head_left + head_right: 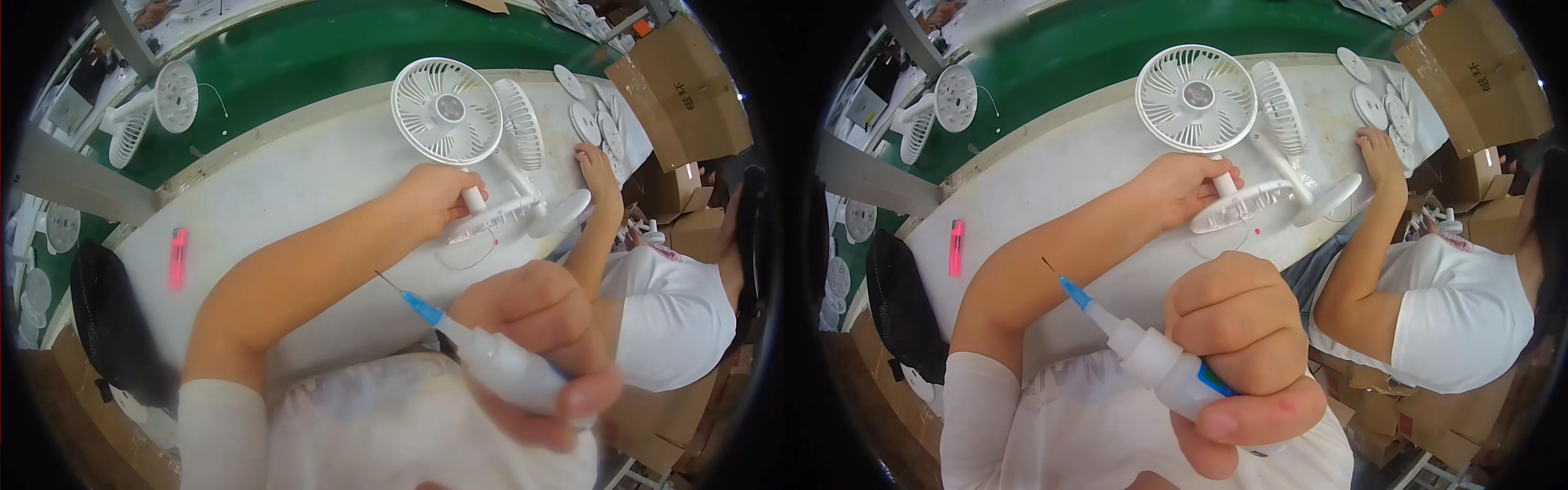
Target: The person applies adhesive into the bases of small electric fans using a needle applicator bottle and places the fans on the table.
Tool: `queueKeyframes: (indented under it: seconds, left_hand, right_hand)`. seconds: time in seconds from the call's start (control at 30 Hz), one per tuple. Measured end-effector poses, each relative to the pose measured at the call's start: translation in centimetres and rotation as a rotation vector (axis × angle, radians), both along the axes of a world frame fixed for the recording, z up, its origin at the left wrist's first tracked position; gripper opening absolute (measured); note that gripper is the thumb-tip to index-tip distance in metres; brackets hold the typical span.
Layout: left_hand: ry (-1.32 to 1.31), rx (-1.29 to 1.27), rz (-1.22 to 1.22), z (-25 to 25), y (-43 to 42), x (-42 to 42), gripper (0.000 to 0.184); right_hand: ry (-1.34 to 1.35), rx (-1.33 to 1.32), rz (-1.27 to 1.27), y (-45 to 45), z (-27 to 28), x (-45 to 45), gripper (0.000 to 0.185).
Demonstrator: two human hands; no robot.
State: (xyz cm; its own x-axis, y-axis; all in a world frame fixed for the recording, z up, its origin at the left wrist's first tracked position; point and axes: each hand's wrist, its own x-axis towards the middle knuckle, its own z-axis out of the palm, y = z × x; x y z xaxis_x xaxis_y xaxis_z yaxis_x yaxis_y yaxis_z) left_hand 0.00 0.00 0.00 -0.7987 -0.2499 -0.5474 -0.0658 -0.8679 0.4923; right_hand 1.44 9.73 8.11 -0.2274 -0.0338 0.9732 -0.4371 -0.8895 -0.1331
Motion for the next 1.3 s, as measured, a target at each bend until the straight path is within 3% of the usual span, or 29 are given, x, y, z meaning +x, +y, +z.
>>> queueKeyframes:
  seconds: [0.07,0.13,0.4,0.53,0.67,0.77,0.87,1.3]
  left_hand:
    - [0.143,0.126,0.007,0.2,-0.6,1.0,0.023]
    - [0.285,0.089,0.112,2.8,-1.0,3.3,0.021]
    - [0.278,-0.004,0.274,8.6,-1.2,13.4,0.033]
    - [0.227,0.052,0.285,8.8,-0.1,14.1,0.033]
    - [0.218,0.095,0.282,9.3,0.6,13.9,0.034]
    - [0.156,0.02,0.249,9.0,0.6,14.1,0.034]
    - [0.148,-0.088,0.265,9.3,0.5,14.2,0.035]
    - [0.131,-0.171,0.262,9.4,0.3,14.2,0.039]
  right_hand:
    - [-0.093,-0.086,-0.043,-0.1,0.2,-0.1,0.034]
    - [-0.156,-0.056,0.009,0.6,0.7,-1.0,0.032]
    - [-0.359,0.023,0.264,1.0,1.0,-0.5,0.024]
    - [-0.326,0.069,0.21,0.8,0.8,-0.5,0.023]
    - [-0.012,0.03,0.113,0.0,0.3,-1.2,0.031]
    - [-0.029,0.14,-0.011,0.4,0.0,0.1,0.025]
    - [0.071,0.184,0.036,0.8,-0.2,-0.4,0.031]
    - [0.01,0.122,0.04,-0.3,-0.4,-0.1,0.033]
